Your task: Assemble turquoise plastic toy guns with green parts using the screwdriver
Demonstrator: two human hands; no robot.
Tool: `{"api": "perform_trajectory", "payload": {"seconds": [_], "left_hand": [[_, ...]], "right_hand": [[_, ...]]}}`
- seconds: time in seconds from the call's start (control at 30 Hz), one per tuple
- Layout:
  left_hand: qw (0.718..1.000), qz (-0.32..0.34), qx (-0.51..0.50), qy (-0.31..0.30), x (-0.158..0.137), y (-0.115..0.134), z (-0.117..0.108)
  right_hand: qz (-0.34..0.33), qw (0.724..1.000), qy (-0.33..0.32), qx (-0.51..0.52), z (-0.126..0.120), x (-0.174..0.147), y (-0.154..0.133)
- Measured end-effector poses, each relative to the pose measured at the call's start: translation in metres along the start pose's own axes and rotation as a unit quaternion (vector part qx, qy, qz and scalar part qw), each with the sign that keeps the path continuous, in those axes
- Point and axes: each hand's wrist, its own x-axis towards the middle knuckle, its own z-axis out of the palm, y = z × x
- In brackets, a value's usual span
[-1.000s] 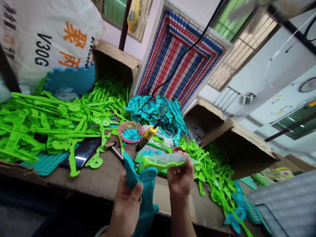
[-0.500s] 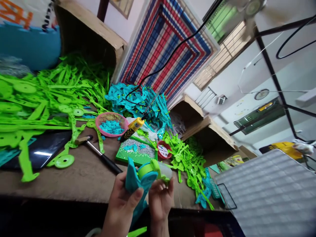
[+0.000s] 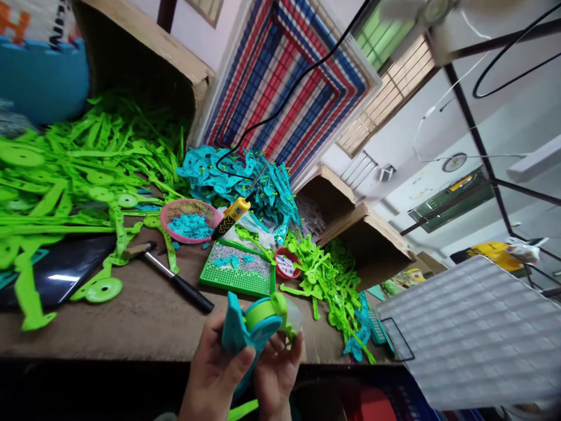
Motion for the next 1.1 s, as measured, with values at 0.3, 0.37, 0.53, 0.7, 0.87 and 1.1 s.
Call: {"api": "perform_trajectory", "payload": {"seconds": [0.3, 0.37, 0.53, 0.7, 0.87, 1.1], "left_hand": [[0.999, -0.004, 0.028, -0.027, -0.002, -0.005, -0.005], [0.999, -0.007, 0.03, -0.033, -0.002, -0.006, -0.005], [0.999, -0.032, 0.025, -0.011, -0.003, -0.005, -0.006], [0.999, -0.035, 0.017, 0.0, -0.004, -0.001, -0.007], [0.999, -0.032, 0.022, 0.001, -0.005, -0.003, -0.012], [0.998, -0.047, 0.045, -0.022, -0.007, -0.003, -0.006]], "right_hand": [[0.02, 0.994, -0.014, 0.108, -0.01, -0.005, -0.004], [0.016, 0.993, -0.01, 0.113, -0.011, -0.005, -0.005], [0.003, 0.995, 0.001, 0.103, -0.011, -0.005, -0.005], [-0.008, 0.999, 0.01, 0.052, -0.013, -0.005, -0.004], [-0.006, 0.999, 0.02, 0.039, -0.019, -0.007, -0.001], [-0.087, 0.994, 0.063, -0.03, -0.022, 0.0, -0.031]]}}
